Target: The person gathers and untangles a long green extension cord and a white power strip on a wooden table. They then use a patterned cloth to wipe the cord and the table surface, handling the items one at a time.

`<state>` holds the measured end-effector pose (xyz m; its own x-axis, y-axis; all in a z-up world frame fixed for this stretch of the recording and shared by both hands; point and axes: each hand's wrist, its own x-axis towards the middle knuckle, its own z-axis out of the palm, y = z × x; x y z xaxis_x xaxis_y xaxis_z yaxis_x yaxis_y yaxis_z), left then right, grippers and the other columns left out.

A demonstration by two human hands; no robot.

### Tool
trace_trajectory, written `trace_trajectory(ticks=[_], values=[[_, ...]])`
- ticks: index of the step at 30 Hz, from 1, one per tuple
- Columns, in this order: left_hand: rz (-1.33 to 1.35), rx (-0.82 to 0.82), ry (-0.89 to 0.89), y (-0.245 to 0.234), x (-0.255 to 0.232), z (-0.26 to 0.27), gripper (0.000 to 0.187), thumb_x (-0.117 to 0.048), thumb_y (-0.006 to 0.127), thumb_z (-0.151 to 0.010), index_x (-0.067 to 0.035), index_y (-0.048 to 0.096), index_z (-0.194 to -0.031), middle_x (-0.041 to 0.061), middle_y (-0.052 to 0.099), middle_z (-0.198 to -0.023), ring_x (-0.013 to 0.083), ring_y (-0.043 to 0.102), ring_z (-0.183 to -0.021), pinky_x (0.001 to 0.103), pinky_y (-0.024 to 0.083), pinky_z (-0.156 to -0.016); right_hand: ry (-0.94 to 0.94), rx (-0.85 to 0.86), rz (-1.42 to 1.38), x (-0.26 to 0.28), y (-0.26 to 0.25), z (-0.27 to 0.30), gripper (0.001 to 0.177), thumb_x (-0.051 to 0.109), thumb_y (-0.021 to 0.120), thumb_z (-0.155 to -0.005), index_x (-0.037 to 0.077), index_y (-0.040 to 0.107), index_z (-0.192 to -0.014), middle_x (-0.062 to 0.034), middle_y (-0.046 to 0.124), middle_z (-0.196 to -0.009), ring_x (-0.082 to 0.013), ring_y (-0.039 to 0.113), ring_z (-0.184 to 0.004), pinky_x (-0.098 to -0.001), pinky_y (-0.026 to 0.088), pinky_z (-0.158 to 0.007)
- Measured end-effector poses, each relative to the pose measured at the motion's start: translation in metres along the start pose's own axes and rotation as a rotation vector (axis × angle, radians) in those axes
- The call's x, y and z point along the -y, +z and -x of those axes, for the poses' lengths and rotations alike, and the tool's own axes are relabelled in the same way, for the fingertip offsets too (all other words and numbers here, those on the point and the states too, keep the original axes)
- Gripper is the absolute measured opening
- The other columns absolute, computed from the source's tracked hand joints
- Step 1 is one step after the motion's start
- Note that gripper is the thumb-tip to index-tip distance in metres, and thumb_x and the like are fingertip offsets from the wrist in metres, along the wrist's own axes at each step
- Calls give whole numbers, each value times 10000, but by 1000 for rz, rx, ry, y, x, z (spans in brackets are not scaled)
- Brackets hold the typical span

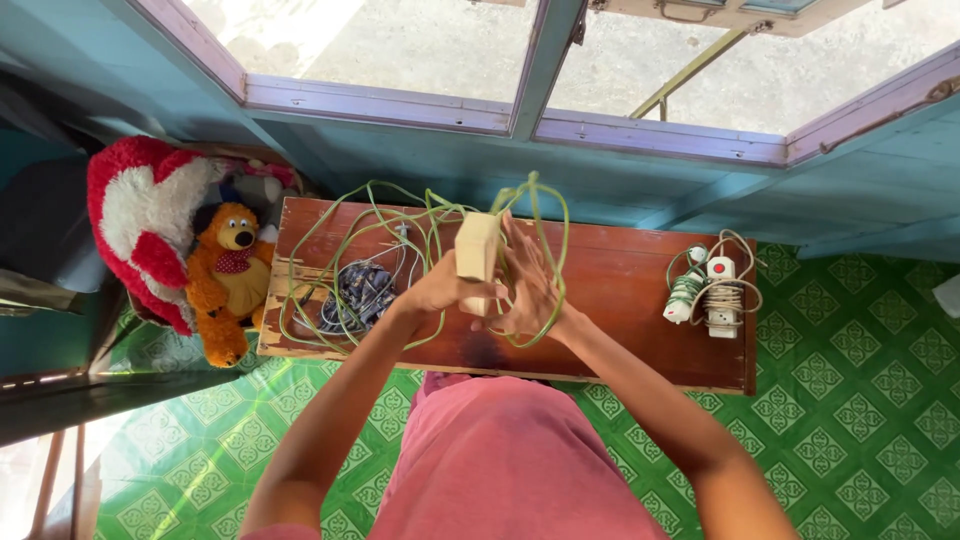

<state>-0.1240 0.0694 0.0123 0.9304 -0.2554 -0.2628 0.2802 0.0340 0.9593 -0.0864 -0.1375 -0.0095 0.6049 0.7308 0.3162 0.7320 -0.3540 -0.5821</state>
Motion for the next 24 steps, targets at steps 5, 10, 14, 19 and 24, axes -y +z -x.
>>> trace_trajectory(ticks=[5, 10, 14, 19, 24], values=[[313, 81, -108, -9, 1, -8, 459, -180, 831, -765, -23, 642, -1152, 59, 696, -990, 190, 685, -926, 363, 560, -807, 79, 94, 117, 1, -9, -10, 1455, 756, 863, -532, 32, 227, -1622, -276, 170, -1666, -450, 198, -1561, -610, 185, -1261], [402, 68, -172, -22, -1, -12, 419, -169, 819, -798, -30, 620, -1138, 65, 690, -972, 184, 686, -883, 362, 581, -728, 66, 82, 238, 5, -10, -13, 1494, 780, 868, -553, -50, 173, -1582, -301, 128, -1645, -470, 210, -1537, -626, 197, -1228], [414, 7, -228, -12, -2, -9, 383, -162, 846, -841, -2, 620, -1106, 79, 652, -917, 206, 657, -804, 365, 560, -632, 208, 72, 337, 9, -3, -22, 1452, 742, 823, -613, -96, 132, -1577, -321, 82, -1658, -469, 190, -1541, -658, 198, -1189], [596, -35, -126, -9, -6, -8, 345, -197, 774, -844, -31, 606, -1096, 83, 686, -962, 205, 724, -875, 397, 617, -704, 147, -39, 168, -1, 4, -9, 1315, 759, 652, -763, -79, 94, -1610, -326, 48, -1679, -493, 134, -1560, -704, 182, -1209], [743, -157, 18, -60, -41, -4, 309, -245, 574, -977, -4, 581, -1169, 157, 674, -1006, 264, 719, -848, 443, 617, -736, 78, -387, 175, -45, 25, 22, 1042, 761, 280, -939, 56, 106, -1686, -239, 1, -1750, -434, 47, -1637, -657, 195, -1339]])
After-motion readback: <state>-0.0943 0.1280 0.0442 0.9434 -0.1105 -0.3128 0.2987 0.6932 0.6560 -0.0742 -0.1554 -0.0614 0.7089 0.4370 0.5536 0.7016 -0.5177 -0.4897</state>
